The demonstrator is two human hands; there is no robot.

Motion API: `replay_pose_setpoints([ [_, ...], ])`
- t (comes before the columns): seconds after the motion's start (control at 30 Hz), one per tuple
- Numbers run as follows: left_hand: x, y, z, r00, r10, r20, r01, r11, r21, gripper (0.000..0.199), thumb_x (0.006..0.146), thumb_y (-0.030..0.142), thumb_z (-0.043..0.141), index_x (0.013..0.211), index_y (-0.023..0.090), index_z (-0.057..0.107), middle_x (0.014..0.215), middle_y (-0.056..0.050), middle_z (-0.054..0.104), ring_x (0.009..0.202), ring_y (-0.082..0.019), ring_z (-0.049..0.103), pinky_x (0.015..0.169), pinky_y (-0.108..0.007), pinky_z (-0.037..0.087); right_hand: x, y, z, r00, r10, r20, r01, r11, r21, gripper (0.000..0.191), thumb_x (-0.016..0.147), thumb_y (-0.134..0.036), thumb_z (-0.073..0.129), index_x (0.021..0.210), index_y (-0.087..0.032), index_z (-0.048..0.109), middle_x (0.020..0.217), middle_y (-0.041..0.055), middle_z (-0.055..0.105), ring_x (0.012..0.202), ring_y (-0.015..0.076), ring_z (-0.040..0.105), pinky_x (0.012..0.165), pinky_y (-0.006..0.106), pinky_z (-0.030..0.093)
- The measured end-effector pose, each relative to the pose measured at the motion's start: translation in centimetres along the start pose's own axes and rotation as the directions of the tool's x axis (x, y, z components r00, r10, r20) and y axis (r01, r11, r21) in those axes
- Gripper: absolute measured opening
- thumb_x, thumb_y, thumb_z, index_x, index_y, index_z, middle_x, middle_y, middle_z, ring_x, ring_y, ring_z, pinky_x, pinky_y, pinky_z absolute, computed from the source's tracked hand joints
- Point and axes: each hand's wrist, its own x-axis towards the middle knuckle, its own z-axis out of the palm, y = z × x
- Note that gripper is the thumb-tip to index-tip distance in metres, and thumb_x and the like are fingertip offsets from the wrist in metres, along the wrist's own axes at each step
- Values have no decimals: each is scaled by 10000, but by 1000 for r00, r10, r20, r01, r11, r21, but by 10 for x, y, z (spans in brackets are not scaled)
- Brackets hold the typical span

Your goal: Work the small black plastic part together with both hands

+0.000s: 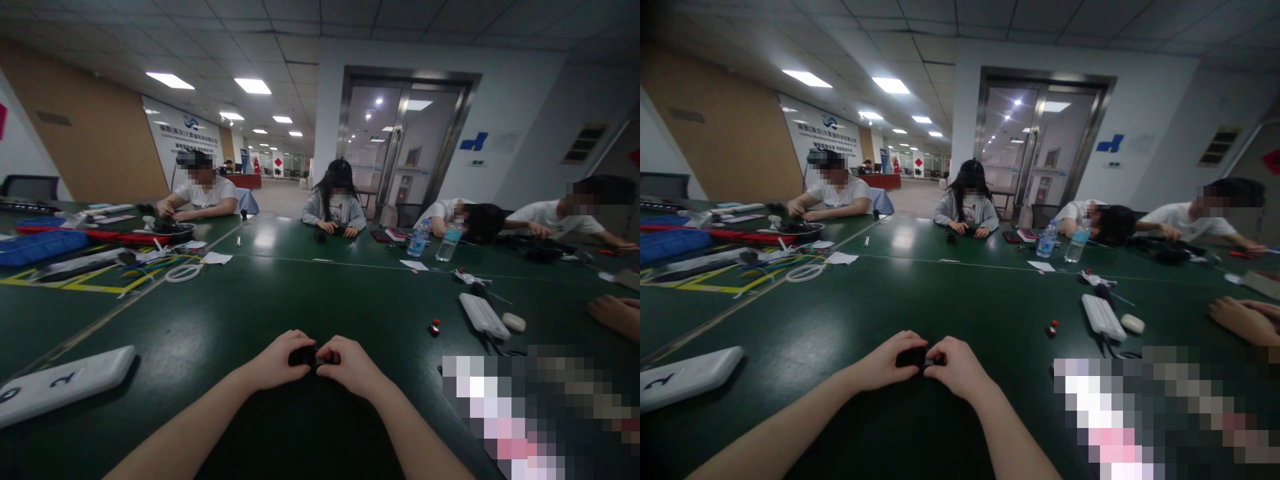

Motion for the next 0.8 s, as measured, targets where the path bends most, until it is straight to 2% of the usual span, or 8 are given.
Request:
replay_pose_setpoints([
  [0.1,-2,0,0,1000,28,-8,-28,1000,12,562,739,282,623,1284,252,488,1244,-63,529,1143,-216,470,1007,-394,362,0,1,1,1000,10,4,-10,1000,17,215,723,-297,665,929,-239,672,941,-4,576,814,146,534,711,275,429],
  [0.3,-3,-3,3,1000,15,0,-15,1000,-10,536,779,285,612,1293,279,458,1251,-37,528,1155,-202,459,1013,-393,355,-1,-1,1,999,38,31,-39,999,34,213,743,-294,641,949,-248,672,914,-9,594,808,148,546,692,271,432],
  [0.5,-3,-5,6,995,104,14,-104,994,38,293,814,243,576,1104,282,581,1190,-27,529,1109,-198,478,969,-371,387,-2,-3,-1,997,34,68,-37,999,37,198,771,-277,609,949,-241,688,876,-9,644,807,149,576,693,260,431],
  [0.67,-2,-7,5,993,111,35,-114,988,100,270,824,195,559,1044,329,638,1207,-7,496,1128,-197,463,977,-366,372,0,1,-1,997,-9,74,2,994,105,214,790,-273,588,980,-255,684,932,-15,660,864,151,592,756,265,437],
  [0.8,-2,-4,4,993,100,59,-107,984,140,283,832,202,549,1038,363,657,1209,0,495,1130,-203,460,971,-374,369,2,4,1,997,42,60,-47,995,86,235,756,-312,624,970,-241,691,946,1,631,839,155,571,695,256,435],
])
